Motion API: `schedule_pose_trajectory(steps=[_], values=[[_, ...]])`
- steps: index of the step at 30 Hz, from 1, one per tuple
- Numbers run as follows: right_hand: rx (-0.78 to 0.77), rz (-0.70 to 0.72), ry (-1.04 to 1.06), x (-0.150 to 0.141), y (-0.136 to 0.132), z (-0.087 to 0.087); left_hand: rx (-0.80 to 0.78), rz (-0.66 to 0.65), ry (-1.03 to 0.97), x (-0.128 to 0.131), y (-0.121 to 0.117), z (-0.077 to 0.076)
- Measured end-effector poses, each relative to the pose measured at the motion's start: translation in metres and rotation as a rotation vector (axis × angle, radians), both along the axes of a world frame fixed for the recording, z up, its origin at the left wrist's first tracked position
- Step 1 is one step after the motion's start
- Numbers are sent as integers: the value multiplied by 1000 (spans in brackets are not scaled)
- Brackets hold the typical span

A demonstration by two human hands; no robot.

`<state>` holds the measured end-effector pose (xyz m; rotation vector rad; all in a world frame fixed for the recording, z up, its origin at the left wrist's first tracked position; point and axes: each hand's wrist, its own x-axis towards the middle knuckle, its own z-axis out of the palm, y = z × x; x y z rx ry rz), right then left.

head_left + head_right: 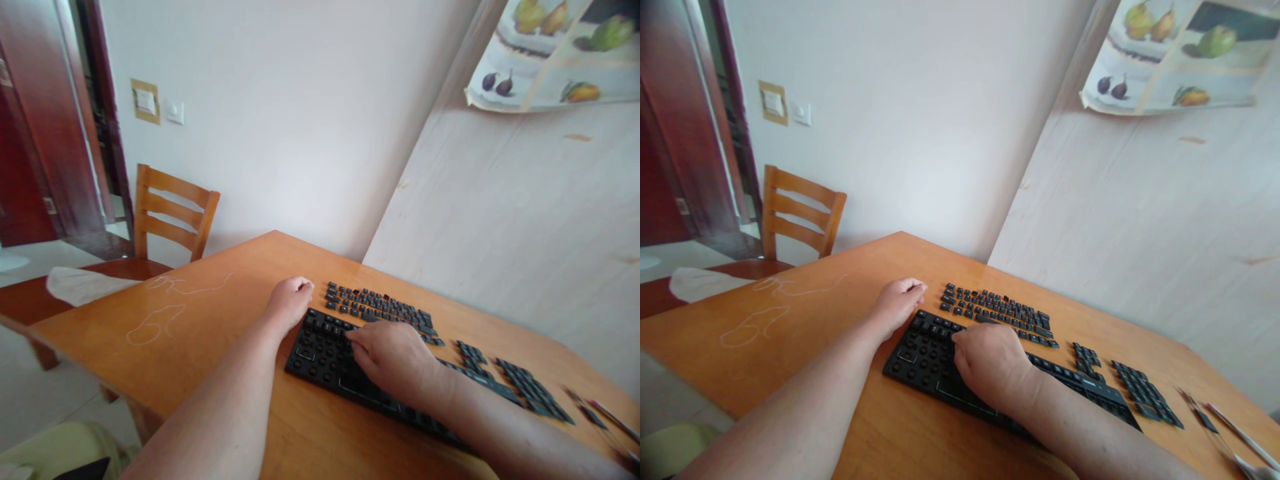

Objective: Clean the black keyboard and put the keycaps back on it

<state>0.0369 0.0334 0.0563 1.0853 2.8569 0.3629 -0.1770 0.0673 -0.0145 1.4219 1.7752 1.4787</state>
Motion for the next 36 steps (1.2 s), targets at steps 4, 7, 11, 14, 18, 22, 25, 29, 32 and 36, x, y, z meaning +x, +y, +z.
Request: schedule_pose_trajectory(steps=[4,7,11,14,18,22,25,29,32,36], values=[[-40,8,30,1,3,3,10,-19,14,-1,1,0],[-68,-12,118,5,21,8,17,-21,30,-2,1,0],[-92,-141,259,13,75,10,16,-12,34,-2,0,-1],[-92,-270,341,19,123,5,18,-19,16,-2,0,-2],[-102,-374,369,25,166,-5,5,-27,0,-2,-1,-1],[-167,-367,350,25,188,-15,-13,-18,-10,-2,-2,1],[-199,-360,346,23,199,-19,-15,-20,7,-3,-2,1],[-225,-353,337,21,210,-22,-16,-18,17,-4,-1,-1],[-236,-357,329,20,216,-24,-16,-11,21,-3,-1,-1],[-234,-376,332,19,220,-28,-4,-14,25,-2,-1,-1]])
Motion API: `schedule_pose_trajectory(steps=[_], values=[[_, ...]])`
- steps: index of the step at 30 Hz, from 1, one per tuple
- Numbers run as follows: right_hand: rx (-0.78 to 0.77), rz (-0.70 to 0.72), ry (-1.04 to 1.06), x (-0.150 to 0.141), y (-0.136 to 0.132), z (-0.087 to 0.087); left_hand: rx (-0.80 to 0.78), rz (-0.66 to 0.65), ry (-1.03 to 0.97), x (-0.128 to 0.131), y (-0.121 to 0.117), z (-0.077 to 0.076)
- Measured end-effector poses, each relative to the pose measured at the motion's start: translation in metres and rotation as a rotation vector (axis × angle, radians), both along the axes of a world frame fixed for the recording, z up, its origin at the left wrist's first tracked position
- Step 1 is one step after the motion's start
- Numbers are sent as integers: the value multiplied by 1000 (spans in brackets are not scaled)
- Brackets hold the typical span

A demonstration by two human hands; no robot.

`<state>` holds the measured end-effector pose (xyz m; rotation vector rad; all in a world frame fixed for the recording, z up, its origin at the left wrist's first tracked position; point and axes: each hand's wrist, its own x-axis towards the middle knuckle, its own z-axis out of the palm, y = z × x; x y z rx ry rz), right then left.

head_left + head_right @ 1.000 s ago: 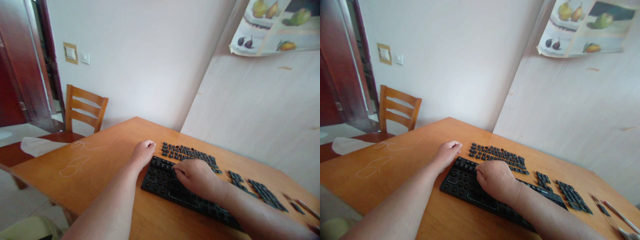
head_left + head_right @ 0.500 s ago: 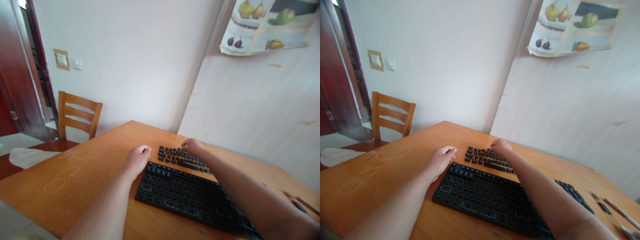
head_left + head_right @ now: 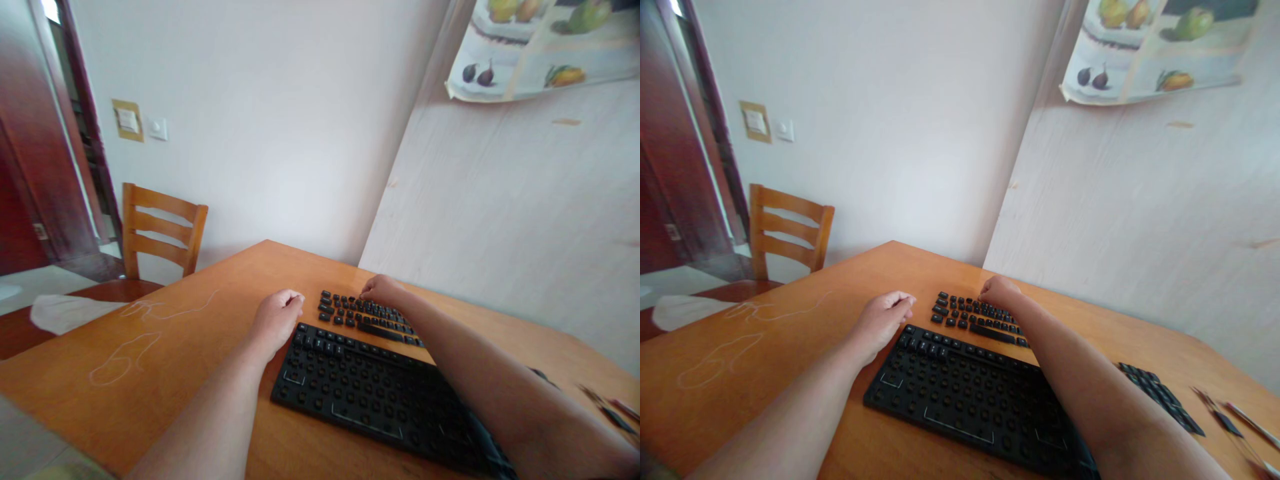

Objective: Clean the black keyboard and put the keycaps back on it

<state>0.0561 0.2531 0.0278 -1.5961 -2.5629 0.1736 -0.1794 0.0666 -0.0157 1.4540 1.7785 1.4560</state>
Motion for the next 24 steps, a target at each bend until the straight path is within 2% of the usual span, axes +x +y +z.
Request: schedule_pose_trajectory(steps=[3,7,12,14,18,21,24], values=[[8,-9,11,-1,-3,2,1,-2,1,0,0,0],[22,18,51,-2,-20,13,-11,0,-14,0,0,0],[-6,129,110,-2,-75,28,-8,-3,-28,0,1,-2],[-12,250,132,-1,-105,31,-2,-5,-29,0,2,-4],[16,361,105,2,-156,33,13,-8,-30,-1,3,-4],[58,370,62,2,-176,31,10,-3,-24,0,2,-2],[88,375,5,1,-183,27,13,5,-24,1,-1,1]])
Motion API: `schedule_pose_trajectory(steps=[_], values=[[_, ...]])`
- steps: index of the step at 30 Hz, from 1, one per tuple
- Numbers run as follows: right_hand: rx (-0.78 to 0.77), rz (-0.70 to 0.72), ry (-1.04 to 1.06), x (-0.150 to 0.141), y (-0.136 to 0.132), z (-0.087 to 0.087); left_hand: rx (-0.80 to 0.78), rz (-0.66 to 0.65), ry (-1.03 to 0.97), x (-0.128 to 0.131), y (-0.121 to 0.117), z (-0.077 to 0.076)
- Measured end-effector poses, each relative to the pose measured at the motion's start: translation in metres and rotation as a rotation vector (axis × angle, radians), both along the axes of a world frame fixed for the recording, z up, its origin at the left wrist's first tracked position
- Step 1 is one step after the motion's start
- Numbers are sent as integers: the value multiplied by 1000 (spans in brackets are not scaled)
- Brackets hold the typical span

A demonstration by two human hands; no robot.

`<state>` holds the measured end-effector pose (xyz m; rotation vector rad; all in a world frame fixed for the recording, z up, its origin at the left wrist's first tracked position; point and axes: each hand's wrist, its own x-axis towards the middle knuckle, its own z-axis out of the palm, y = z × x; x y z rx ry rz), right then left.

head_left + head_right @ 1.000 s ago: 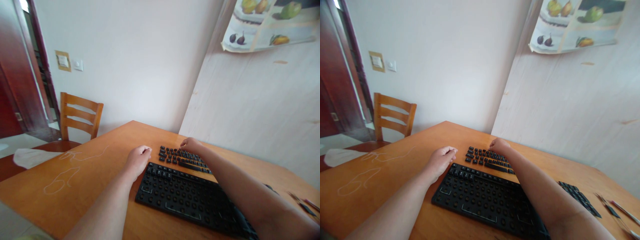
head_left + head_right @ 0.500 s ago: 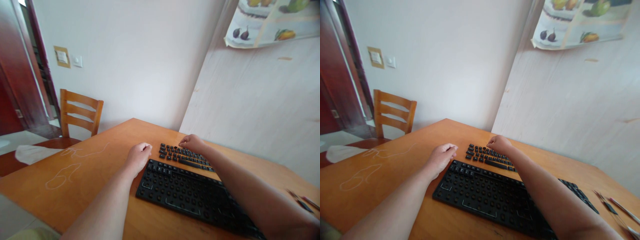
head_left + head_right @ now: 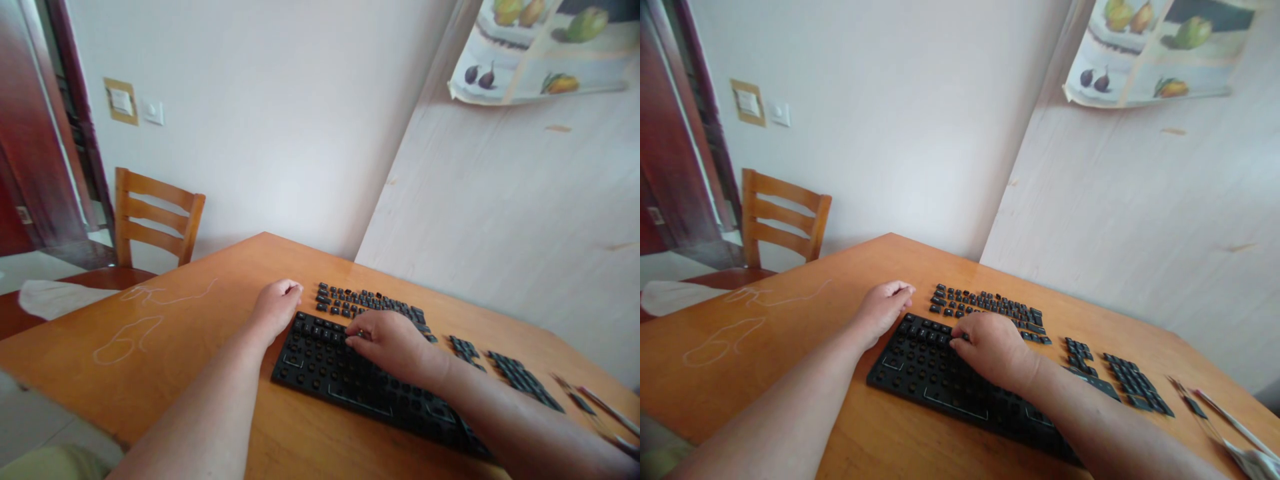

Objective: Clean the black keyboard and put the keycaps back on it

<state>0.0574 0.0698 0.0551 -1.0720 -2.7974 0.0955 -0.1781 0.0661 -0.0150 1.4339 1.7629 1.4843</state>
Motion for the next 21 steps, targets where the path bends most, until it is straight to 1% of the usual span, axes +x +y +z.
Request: schedule_pose_trajectory(steps=[5,13,21], values=[[13,-7,-64,-2,-2,-4,7,6,2,1,-1,2],[21,-60,-109,-5,-5,-4,4,-7,0,-1,2,-1],[9,-39,-134,-7,-2,-2,-2,-8,2,-1,1,-1]])
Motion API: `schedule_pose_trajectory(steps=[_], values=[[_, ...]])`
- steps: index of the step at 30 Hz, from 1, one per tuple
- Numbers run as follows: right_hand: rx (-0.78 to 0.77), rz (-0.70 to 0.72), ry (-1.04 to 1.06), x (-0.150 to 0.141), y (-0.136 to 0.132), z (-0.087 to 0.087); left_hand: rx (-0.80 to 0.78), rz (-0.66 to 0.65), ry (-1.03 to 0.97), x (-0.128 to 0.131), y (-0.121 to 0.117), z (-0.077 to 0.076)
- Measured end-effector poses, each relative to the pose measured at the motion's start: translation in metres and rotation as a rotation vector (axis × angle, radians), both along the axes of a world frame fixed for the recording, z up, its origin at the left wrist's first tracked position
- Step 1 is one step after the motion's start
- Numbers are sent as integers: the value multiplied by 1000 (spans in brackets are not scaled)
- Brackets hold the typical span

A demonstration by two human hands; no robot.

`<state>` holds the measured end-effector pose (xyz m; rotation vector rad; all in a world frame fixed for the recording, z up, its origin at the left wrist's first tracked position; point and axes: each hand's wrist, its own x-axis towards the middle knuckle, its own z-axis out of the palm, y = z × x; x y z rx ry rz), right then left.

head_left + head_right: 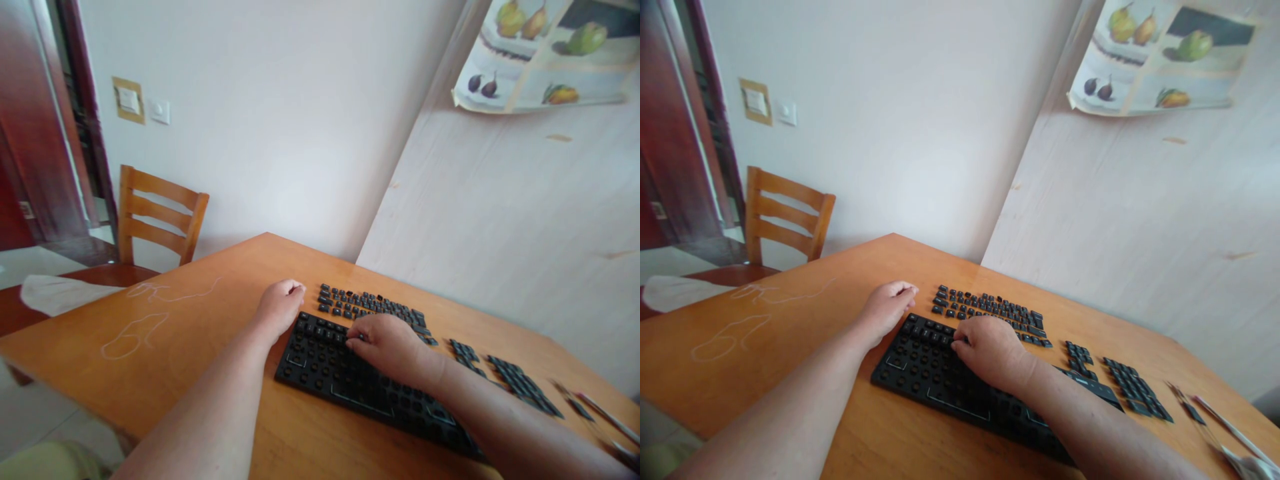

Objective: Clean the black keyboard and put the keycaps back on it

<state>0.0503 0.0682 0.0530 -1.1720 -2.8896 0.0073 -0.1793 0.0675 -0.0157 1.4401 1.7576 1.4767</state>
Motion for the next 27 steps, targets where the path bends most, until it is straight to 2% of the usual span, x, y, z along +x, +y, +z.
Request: schedule_pose_trajectory(steps=[6,12,17,21,27], values=[[55,-10,-36,-1,-6,-3,0,7,-3,1,-2,3],[104,-18,-97,-5,-11,-6,11,-2,-22,1,0,0],[51,21,-47,-1,-9,-2,13,-3,-12,1,0,0],[43,-28,78,10,22,6,8,7,6,1,-1,1],[83,-351,130,26,110,11,-3,4,-31,1,-1,1]])
